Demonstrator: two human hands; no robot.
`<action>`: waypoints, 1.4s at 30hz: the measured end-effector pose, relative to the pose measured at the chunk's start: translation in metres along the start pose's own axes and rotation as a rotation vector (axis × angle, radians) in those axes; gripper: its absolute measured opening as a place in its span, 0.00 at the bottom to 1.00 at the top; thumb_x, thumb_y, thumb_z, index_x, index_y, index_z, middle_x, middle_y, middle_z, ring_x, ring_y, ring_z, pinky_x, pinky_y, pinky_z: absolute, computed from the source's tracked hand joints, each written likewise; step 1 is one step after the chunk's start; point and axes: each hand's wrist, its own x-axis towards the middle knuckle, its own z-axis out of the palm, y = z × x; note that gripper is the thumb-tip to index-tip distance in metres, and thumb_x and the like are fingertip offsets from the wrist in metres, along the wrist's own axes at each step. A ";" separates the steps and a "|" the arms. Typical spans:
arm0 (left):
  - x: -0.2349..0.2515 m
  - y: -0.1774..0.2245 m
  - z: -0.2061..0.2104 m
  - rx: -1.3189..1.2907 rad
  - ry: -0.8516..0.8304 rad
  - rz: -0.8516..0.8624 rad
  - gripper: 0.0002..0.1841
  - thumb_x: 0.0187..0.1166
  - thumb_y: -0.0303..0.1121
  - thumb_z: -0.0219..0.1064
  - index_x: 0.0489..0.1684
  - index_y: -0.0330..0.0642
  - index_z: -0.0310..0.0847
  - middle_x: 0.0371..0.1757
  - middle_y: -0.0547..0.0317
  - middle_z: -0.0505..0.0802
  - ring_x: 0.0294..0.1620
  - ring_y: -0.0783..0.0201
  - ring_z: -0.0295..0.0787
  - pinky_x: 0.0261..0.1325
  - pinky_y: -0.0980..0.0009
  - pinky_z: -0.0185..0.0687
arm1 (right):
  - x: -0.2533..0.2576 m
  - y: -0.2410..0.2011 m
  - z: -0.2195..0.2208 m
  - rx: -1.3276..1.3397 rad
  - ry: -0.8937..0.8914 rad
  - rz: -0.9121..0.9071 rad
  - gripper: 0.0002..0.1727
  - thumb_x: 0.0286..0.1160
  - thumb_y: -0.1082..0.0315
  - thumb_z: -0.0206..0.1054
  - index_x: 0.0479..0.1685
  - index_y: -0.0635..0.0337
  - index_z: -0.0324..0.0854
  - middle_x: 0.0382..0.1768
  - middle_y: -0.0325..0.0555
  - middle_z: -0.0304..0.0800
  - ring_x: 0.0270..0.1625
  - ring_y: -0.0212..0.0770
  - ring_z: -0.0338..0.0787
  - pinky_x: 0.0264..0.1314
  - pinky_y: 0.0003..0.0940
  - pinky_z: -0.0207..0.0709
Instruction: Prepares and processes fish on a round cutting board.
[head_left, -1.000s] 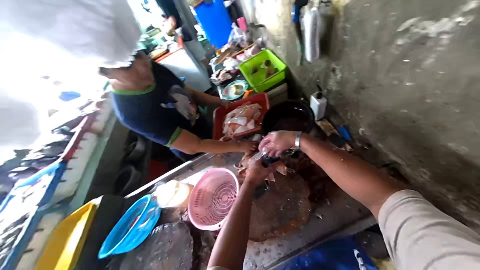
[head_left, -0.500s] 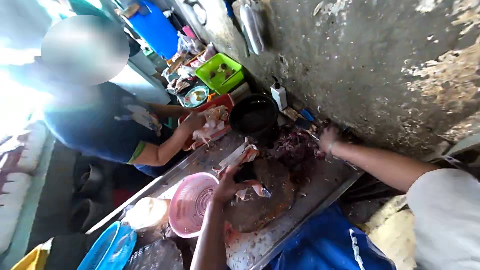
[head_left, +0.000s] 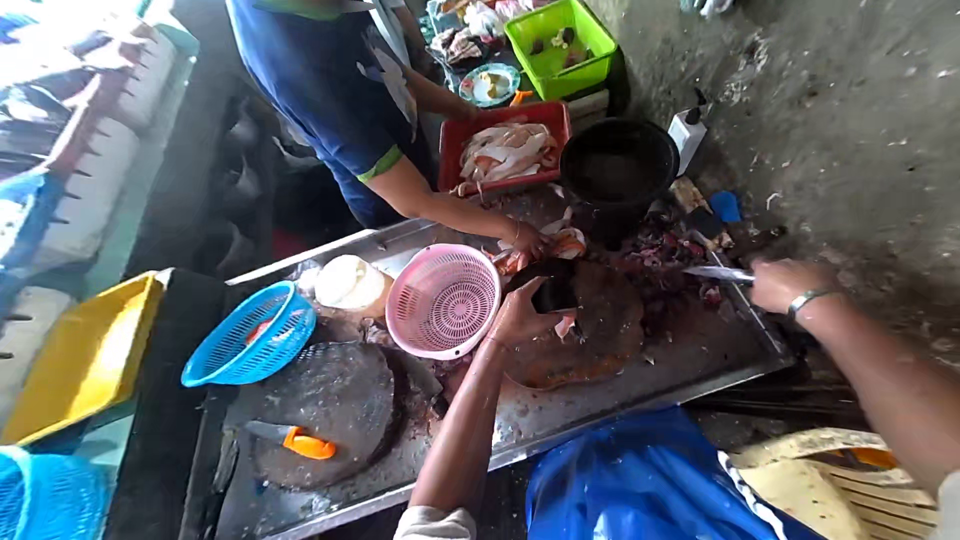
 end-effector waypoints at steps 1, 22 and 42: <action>-0.001 -0.005 0.007 -0.040 0.024 -0.014 0.39 0.58 0.36 0.87 0.77 0.52 0.77 0.58 0.52 0.94 0.55 0.59 0.94 0.59 0.50 0.91 | -0.005 -0.013 0.012 0.201 0.007 -0.079 0.23 0.76 0.57 0.74 0.59 0.68 0.83 0.49 0.73 0.90 0.54 0.73 0.89 0.56 0.77 0.77; -0.052 -0.019 0.109 -0.839 0.605 -0.309 0.16 0.88 0.39 0.58 0.66 0.42 0.78 0.49 0.56 0.89 0.47 0.63 0.86 0.51 0.63 0.85 | -0.004 -0.186 0.131 1.688 -0.454 -0.439 0.14 0.84 0.57 0.67 0.61 0.50 0.77 0.41 0.42 0.87 0.40 0.38 0.87 0.42 0.42 0.85; -0.001 0.019 0.126 -1.624 0.667 -0.402 0.31 0.87 0.64 0.40 0.48 0.47 0.78 0.38 0.53 0.89 0.39 0.56 0.88 0.43 0.52 0.87 | 0.018 -0.055 0.164 0.491 -0.003 -0.420 0.33 0.89 0.48 0.58 0.87 0.56 0.63 0.55 0.68 0.90 0.59 0.69 0.91 0.65 0.71 0.79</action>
